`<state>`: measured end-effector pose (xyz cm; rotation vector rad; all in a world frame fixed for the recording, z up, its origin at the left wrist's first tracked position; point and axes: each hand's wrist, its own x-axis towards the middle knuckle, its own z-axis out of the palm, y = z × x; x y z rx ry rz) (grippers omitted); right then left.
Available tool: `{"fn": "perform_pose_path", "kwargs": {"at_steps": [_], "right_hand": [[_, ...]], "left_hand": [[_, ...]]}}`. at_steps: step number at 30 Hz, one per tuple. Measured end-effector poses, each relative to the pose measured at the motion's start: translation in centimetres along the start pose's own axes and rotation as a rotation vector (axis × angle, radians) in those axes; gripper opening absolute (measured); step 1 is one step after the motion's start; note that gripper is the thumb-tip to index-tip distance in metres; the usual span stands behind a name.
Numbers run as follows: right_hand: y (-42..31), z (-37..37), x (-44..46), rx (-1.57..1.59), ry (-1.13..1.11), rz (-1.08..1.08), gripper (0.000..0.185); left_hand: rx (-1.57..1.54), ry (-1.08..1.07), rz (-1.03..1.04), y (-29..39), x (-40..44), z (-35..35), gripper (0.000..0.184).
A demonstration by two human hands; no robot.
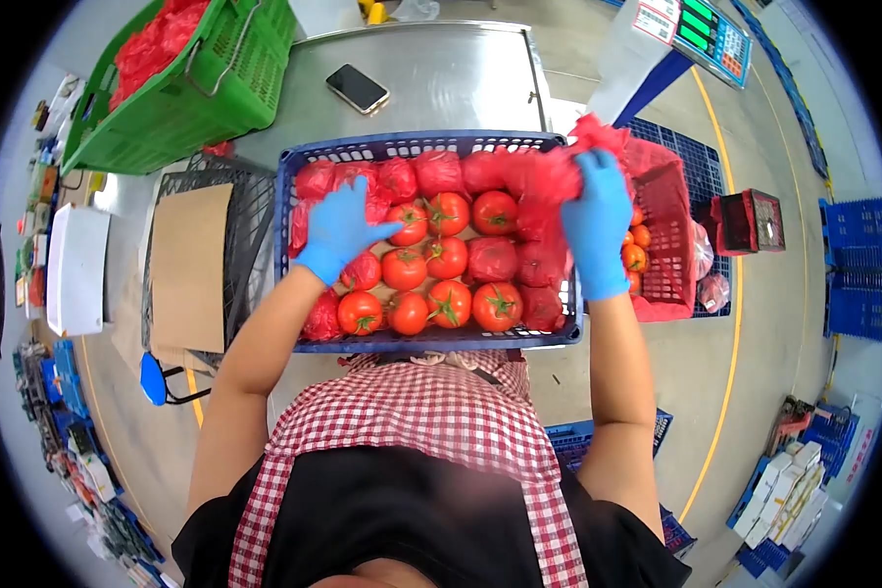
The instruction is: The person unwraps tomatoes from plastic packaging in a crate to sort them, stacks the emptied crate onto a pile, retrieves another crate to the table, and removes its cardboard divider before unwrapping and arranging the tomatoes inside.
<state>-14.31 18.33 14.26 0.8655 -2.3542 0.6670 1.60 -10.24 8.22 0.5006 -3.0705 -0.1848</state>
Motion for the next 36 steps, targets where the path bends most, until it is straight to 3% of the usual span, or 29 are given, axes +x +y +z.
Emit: {"fn": "perform_pose_path", "kwargs": {"at_steps": [2, 4, 6, 9, 12, 13, 16, 17, 20, 21, 22, 24, 28, 30, 31, 32, 34, 35, 36], "right_hand": [[-1.8, -1.4, -2.0, -0.077, -0.285, -0.130, 0.035], [-3.6, -0.3, -5.0, -0.041, -0.622, -0.163, 0.032], [-6.3, 1.0, -6.6, -0.164, -0.750, -0.137, 0.031], [-7.5, 3.1, -7.1, -0.305, -0.726, -0.138, 0.026], [-7.3, 4.3, -7.7, -0.403, -0.765, -0.302, 0.020], [-6.8, 4.4, -7.7, -0.341, -0.737, -0.357, 0.016], [-4.9, 4.3, -7.1, -0.177, -0.666, -0.358, 0.014], [-4.7, 4.6, -7.0, -0.152, -0.678, -0.327, 0.012], [-4.2, 4.9, -6.6, -0.169, -0.666, -0.213, 0.014], [-4.4, 3.6, -5.8, -0.099, -0.593, -0.084, 0.019], [-3.6, 3.2, -5.6, 0.039, -0.406, -0.016, 0.022], [-3.2, 1.9, -4.7, 0.167, -0.299, 0.112, 0.021], [-7.4, 1.5, -2.8, 0.515, -0.334, -0.077, 0.030], [-12.0, 1.2, -1.4, 0.680, -0.417, -0.240, 0.035], [-14.3, 2.4, -1.9, 0.804, -0.342, -0.213, 0.035], [-16.1, 3.8, -2.6, 0.928, -0.265, -0.186, 0.035], [-18.2, 5.1, -2.6, 1.110, -0.388, 0.014, 0.035], [-18.9, 5.6, -2.5, 1.198, -0.452, 0.116, 0.035], [-19.6, 5.9, -2.5, 1.132, -0.405, 0.040, 0.036]], "left_hand": [[-0.041, -0.070, -0.005, 1.1, -0.1, 0.6, 0.080], [-0.093, -0.039, 0.135, -1.1, -0.6, 2.3, 0.078], [-0.109, -0.076, 0.189, -1.7, -0.8, 2.3, 0.074], [-0.015, -0.190, 0.171, -2.0, -1.1, 0.4, 0.064], [-0.022, -0.069, 0.353, -2.1, -1.0, 1.9, 0.061], [-0.145, 0.032, 0.371, -2.1, -1.6, 1.7, 0.045], [-0.377, 0.157, 0.355, -3.3, -1.8, 3.4, 0.029], [-0.461, 0.209, 0.255, -3.4, -1.4, 4.1, 0.020], [-0.842, 0.314, -0.139, -3.7, 0.5, 4.2, 0.020], [-0.795, 0.428, -0.278, -4.6, 0.8, 3.9, 0.023], [-0.981, 0.152, -0.317, -6.4, 0.8, 1.6, 0.026], [-1.359, 0.295, -0.240, -8.1, -0.5, 1.7, 0.028], [-1.827, -0.002, -0.234, -6.8, -1.5, 1.0, 0.035], [-1.756, -0.013, -0.290, -2.2, -2.4, -1.2, 0.037], [-1.927, -0.085, -0.024, -1.8, -2.5, 0.9, 0.036], [-2.332, -0.087, -0.293, 1.8, -3.9, -2.7, 0.037], [-2.659, -0.158, 0.176, 1.9, -3.4, -2.9, 0.039], [-2.712, -0.197, 0.086, 1.2, -3.4, -2.6, 0.040], [-2.763, -0.233, -0.011, 0.1, -3.8, -1.8, 0.041]]}}
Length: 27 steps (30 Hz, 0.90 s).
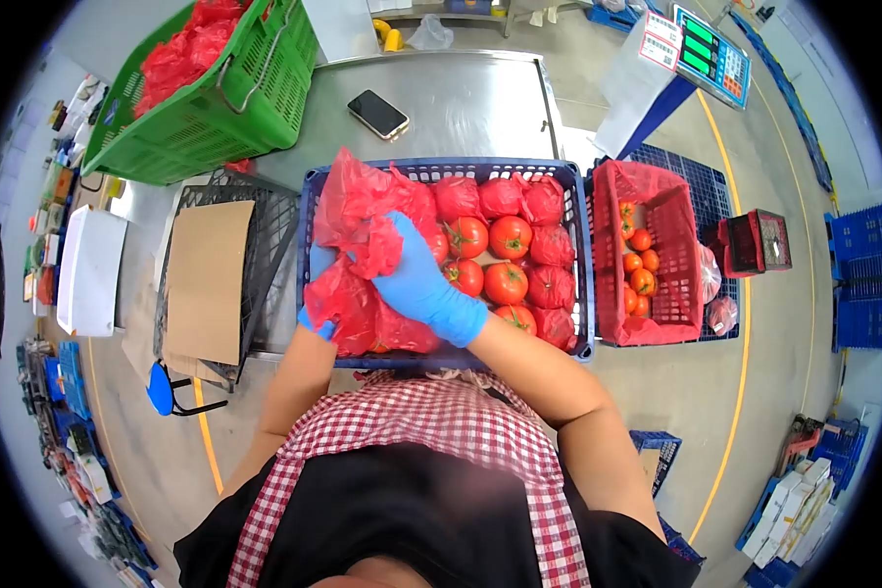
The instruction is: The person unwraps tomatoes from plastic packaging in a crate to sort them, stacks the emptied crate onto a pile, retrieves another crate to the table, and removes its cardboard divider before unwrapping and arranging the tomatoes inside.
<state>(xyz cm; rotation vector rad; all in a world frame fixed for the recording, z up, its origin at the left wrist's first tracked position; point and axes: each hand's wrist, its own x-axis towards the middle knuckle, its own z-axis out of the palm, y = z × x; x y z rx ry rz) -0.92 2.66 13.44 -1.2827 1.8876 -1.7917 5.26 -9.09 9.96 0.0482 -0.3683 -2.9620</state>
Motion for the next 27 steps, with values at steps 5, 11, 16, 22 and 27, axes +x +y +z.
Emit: {"fn": "perform_pose_path", "kwargs": {"at_steps": [5, 11, 16, 22, 27], "right_hand": [[-2.2, 1.4, 2.5, -0.373, -0.122, -0.206, 0.044], [-2.9, 3.7, 5.3, -0.764, -0.001, -0.295, 0.054], [-3.5, 6.4, 11.1, -0.772, 0.118, -0.353, 0.055], [-6.5, 3.6, 14.9, -0.540, 0.161, -0.311, 0.058], [-0.5, -0.4, 8.1, -0.400, 0.150, -0.017, 0.047]], "left_hand": [[0.406, -0.073, 0.276, 0.2, -1.7, -3.2, 0.045], [0.195, 0.050, 0.369, 1.8, -1.0, 1.3, 0.047], [0.195, -0.163, 0.327, 9.1, 1.8, 4.3, 0.050], [0.329, -0.416, 0.517, 29.0, 9.2, 6.8, 0.051], [1.249, 0.715, 1.553, 43.5, 18.1, 12.0, 0.046]]}}
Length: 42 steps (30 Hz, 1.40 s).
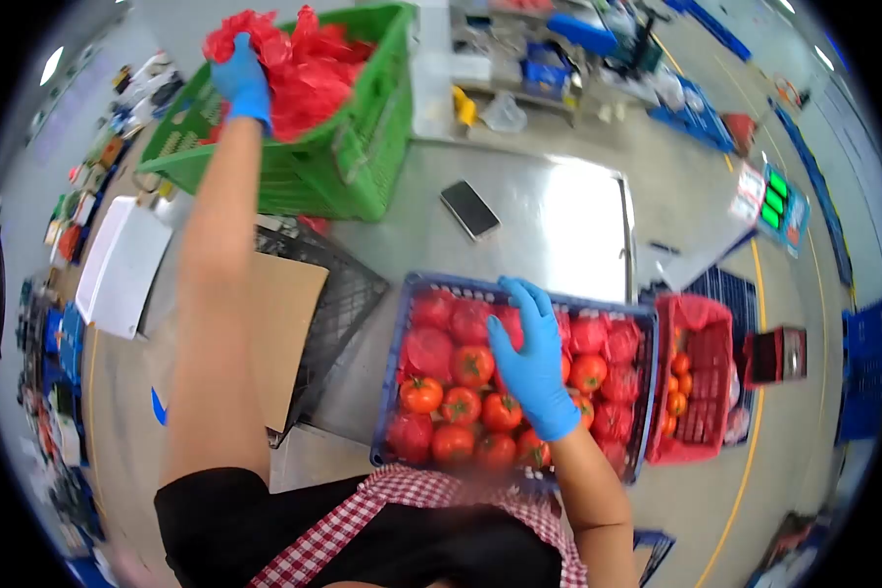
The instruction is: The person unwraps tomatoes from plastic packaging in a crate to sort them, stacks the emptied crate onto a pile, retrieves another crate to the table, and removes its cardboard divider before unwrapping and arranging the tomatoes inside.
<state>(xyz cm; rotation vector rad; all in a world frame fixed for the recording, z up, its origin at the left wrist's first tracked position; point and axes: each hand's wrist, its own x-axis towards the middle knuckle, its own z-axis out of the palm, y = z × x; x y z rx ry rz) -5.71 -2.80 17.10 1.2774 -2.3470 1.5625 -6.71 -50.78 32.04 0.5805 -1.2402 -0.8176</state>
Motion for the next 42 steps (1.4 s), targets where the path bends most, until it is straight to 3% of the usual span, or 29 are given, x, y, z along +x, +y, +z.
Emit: {"fn": "perform_pose_path", "kwargs": {"at_steps": [1, 3, 4, 5, 6, 7, 9, 10, 11, 12, 15, 17, 18, 19, 20, 21, 22, 23, 24, 25, 27, 33, 37, 39, 42], "right_hand": [[1.0, -1.0, -2.2, 0.019, -0.029, 0.114, 0.045], [2.4, -3.2, -5.9, -0.087, 0.023, 0.257, 0.040], [3.2, -4.5, -7.7, -0.099, 0.053, 0.353, 0.040], [3.9, -5.6, -9.8, -0.108, 0.084, 0.442, 0.040], [4.6, -6.5, -11.7, -0.114, 0.098, 0.458, 0.041], [4.7, -6.5, -13.0, -0.160, 0.021, 0.476, 0.042], [4.7, -6.9, -14.6, -0.241, -0.152, 0.489, 0.045], [2.5, -6.8, -13.1, -0.186, -0.267, 0.575, 0.050], [3.1, -6.1, -13.5, -0.366, -0.311, 0.341, 0.054], [3.3, -5.3, -13.4, -0.468, -0.340, 0.270, 0.055], [4.1, -3.7, -13.7, -0.691, -0.496, 0.203, 0.059], [4.2, -3.7, -13.6, -0.693, -0.532, 0.164, 0.058], [4.2, -3.8, -13.7, -0.685, -0.548, 0.132, 0.058], [4.3, -3.9, -13.6, -0.677, -0.563, 0.099, 0.058], [4.9, -3.8, -13.7, -0.677, -0.527, 0.043, 0.057], [5.1, -3.8, -13.3, -0.701, -0.586, 0.069, 0.057], [5.0, -3.6, -12.9, -0.724, -0.644, 0.099, 0.058], [4.7, -3.2, -12.6, -0.746, -0.697, 0.136, 0.059], [4.6, -2.7, -12.5, -0.787, -0.730, 0.189, 0.062], [4.2, -1.9, -12.4, -0.835, -0.761, 0.267, 0.063], [4.7, -0.3, -12.7, -0.966, -0.772, 0.308, 0.063], [5.6, -1.9, -12.5, -0.815, -0.849, 0.302, 0.062], [7.1, -3.7, -12.5, -0.528, -0.796, 0.268, 0.057], [7.5, -4.5, -11.3, -0.352, -0.887, 0.341, 0.058], [8.5, -5.7, -10.3, -0.200, -0.984, 0.283, 0.066]], "left_hand": [[0.407, -0.027, 0.236, -3.6, 1.6, 0.3, 0.049], [1.220, -0.379, 0.454, -9.5, 0.5, 0.2, 0.051], [1.162, -0.869, 0.348, -14.5, 1.6, -0.3, 0.053], [1.068, -1.207, 0.124, -17.2, 2.5, 0.0, 0.055], [0.968, -1.500, -0.166, -19.6, 3.3, 0.2, 0.057], [0.862, -1.614, -0.583, -19.0, 3.8, 0.4, 0.059], [0.612, -1.449, -0.940, -11.5, 0.7, -0.7, 0.059], [0.615, -1.258, -0.666, -12.6, 1.6, -0.6, 0.060], [0.608, -1.055, -0.403, -14.1, 3.3, -0.8, 0.062], [0.516, -0.897, -0.323, -14.8, 5.0, -0.2, 0.061], [0.887, -0.668, 0.483, -5.1, 0.8, -2.8, 0.053], [0.560, -0.687, 0.643, 4.1, -12.3, -6.1, 0.044], [0.651, -0.923, 0.330, 6.4, -18.3, -7.9, 0.037], [0.760, -1.247, 0.299, 8.2, -23.6, -10.4, 0.034], [0.437, -1.555, -0.221, 9.6, -28.7, -12.4, 0.037], [0.504, -1.774, -0.188, 8.9, -32.7, -13.9, 0.039], [0.522, -1.803, -0.302, 9.7, -36.8, -15.3, 0.040], [0.546, -1.857, -0.152, 8.5, -40.4, -17.1, 0.046], [0.759, -1.873, 0.287, 9.4, -42.9, -18.0, 0.056], [0.944, -1.806, 0.368, 11.0, -44.9, -17.9, 0.064], [1.078, -1.474, 0.671, 9.9, -49.1, -19.8, 0.066], [0.927, -1.660, 0.207, 9.1, -47.8, -18.7, 0.065], [0.201, -1.149, -0.836, 10.5, -44.3, -20.4, 0.057], [-0.513, -0.740, -1.690, 14.0, -42.3, -21.4, 0.049], [-0.670, -0.641, -1.714, 13.7, -43.9, -23.5, 0.046]]}}
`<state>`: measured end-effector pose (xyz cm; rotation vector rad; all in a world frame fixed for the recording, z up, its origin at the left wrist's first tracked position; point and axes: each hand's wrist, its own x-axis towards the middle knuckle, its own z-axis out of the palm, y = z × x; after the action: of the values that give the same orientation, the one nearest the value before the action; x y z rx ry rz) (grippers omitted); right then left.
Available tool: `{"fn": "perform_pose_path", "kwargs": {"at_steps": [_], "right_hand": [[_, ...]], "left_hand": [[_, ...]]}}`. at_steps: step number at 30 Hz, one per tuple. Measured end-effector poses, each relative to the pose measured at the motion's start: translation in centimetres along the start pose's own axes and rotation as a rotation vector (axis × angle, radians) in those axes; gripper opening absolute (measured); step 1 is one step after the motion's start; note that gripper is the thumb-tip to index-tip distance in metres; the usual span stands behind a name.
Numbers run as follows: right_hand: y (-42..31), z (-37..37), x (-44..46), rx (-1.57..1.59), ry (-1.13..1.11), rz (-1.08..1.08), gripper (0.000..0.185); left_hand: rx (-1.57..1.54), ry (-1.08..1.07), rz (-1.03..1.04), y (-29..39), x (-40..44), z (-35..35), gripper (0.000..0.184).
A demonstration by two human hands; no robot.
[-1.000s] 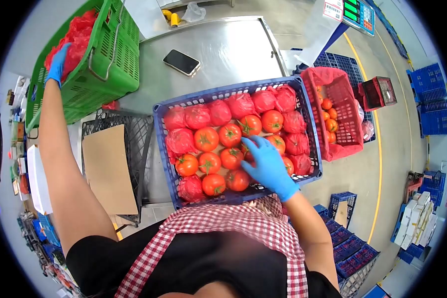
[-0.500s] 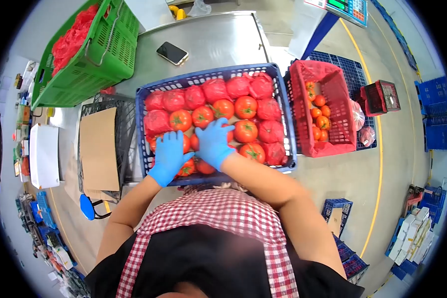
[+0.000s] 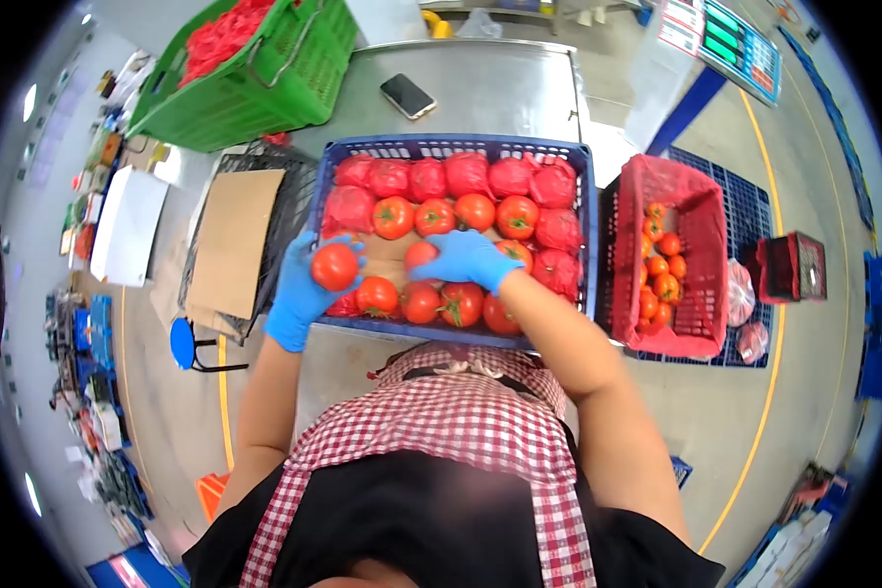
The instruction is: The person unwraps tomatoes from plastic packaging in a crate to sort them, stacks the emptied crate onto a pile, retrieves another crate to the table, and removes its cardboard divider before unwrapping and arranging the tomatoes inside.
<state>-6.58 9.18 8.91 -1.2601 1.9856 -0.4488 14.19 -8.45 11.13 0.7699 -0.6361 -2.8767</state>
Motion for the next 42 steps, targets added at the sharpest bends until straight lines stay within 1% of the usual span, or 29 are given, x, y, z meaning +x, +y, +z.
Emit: {"fn": "perform_pose_path", "kwargs": {"at_steps": [3, 4, 5, 7, 9, 10, 13, 14, 17, 18, 19, 20, 21, 22, 23, 25, 26, 29, 30, 31, 32, 33, 35, 36, 37, 39, 40, 41, 42], "right_hand": [[2.2, 0.6, 0.3, 0.033, -0.017, -0.142, 0.074], [2.3, 0.4, 0.2, 0.036, -0.023, -0.173, 0.075], [2.3, 0.3, 0.2, 0.044, -0.027, -0.202, 0.075], [1.9, 0.3, 0.2, -0.105, 0.023, -0.252, 0.071], [1.3, 0.7, 0.0, -0.177, 0.097, -0.271, 0.067], [1.4, 1.0, 0.3, -0.150, 0.123, -0.274, 0.064], [1.2, 1.0, 1.4, -0.175, 0.085, -0.150, 0.061], [1.3, 0.7, 1.4, -0.115, 0.063, -0.143, 0.060], [3.8, 0.3, 2.5, 0.316, 0.055, -0.139, 0.059], [3.4, -0.6, 1.1, 0.760, 0.073, -0.073, 0.057], [3.2, -2.6, -0.6, 1.126, -0.061, -0.024, 0.053], [4.5, -3.2, -1.5, 1.392, -0.093, -0.017, 0.053], [5.9, -3.9, -2.6, 1.659, -0.119, -0.012, 0.052], [7.3, -4.6, -3.6, 1.818, -0.154, -0.155, 0.052], [8.5, -5.4, -4.8, 1.861, -0.118, -0.196, 0.053], [10.8, -6.5, -8.3, 1.946, -0.024, -0.281, 0.054], [11.9, -7.2, -10.5, 1.953, 0.039, -0.246, 0.055], [16.3, -7.4, -16.1, 1.966, 0.522, -0.082, 0.056], [19.1, -6.9, -17.4, 1.979, 0.716, -0.067, 0.057], [23.1, -6.1, -18.6, 2.075, 0.742, -0.048, 0.058], [25.5, -5.5, -20.1, 1.977, 0.866, 0.087, 0.059], [27.8, -4.9, -21.1, 1.872, 0.974, 0.217, 0.060], [35.1, -1.1, -21.5, 1.281, 1.257, 0.465, 0.062], [36.2, 0.0, -21.9, 1.088, 1.231, 0.629, 0.064], [37.1, 1.1, -22.3, 0.890, 1.192, 0.790, 0.067], [41.9, 4.0, -21.6, 0.751, 0.957, 0.886, 0.070], [42.4, 4.1, -21.2, 0.599, 0.826, 0.951, 0.062], [42.5, 4.8, -20.5, 0.618, 0.897, 0.933, 0.060], [42.7, 5.0, -19.7, 0.997, 1.097, 0.908, 0.059]], "left_hand": [[0.085, 0.006, -0.015, -1.0, 0.2, -0.2, 0.040], [0.304, 0.024, 0.108, -1.5, -0.3, 0.7, 0.038], [0.387, -0.007, 0.093, -1.4, -0.4, 1.2, 0.039], [0.563, -0.077, 0.054, -0.6, 0.2, 1.8, 0.041], [1.269, -0.067, -0.011, 0.6, 2.1, 0.9, 0.050], [1.621, -0.066, -0.049, 0.7, 2.8, 0.5, 0.055], [2.163, -0.077, -0.380, -0.8, 4.2, 1.3, 0.071], [2.219, -0.082, -0.402, -1.2, 4.7, 0.9, 0.079], [2.470, -0.144, -0.633, -2.1, 5.5, 3.8, 0.077], [2.521, -0.195, -0.673, -2.3, 5.8, 3.8, 0.077], [2.573, -0.248, -0.706, -2.5, 6.1, 3.6, 0.078], [2.627, -0.307, -0.732, -2.7, 6.5, 3.6, 0.078], [2.593, -0.338, -0.720, -2.7, 6.7, 3.4, 0.079], [2.564, -0.382, -0.710, -2.4, 6.7, 2.9, 0.080], [2.541, -0.435, -0.695, -2.1, 6.9, 2.6, 0.081], [2.361, -0.531, -0.736, -1.4, 7.2, 3.1, 0.080], [2.273, -0.540, -0.743, -1.0, 7.4, 3.0, 0.078], [2.023, -0.549, -0.771, -0.2, 7.6, 3.6, 0.071], [1.934, -0.518, -0.763, 0.4, 7.6, 3.3, 0.070], [1.841, -0.473, -0.753, 0.8, 7.3, 3.0, 0.068], [1.653, -0.291, -0.791, 1.1, 6.5, 4.1, 0.065], [1.527, -0.211, -0.725, 1.4, 5.9, 4.3, 0.066], [1.269, -0.050, -0.587, 1.8, 4.6, 4.4, 0.067], [1.229, -0.021, -0.473, 1.9, 4.0, 4.4, 0.071], [1.073, -0.053, -0.412, 1.6, 3.7, 5.1, 0.072], [0.753, -0.107, -0.290, 1.0, 3.2, 6.3, 0.073], [0.740, -0.124, -0.110, 0.0, 3.6, 6.7, 0.071], [0.669, -0.078, -0.076, -0.8, 3.9, 7.4, 0.069], [0.597, -0.035, -0.038, -1.6, 4.2, 8.9, 0.067]]}}
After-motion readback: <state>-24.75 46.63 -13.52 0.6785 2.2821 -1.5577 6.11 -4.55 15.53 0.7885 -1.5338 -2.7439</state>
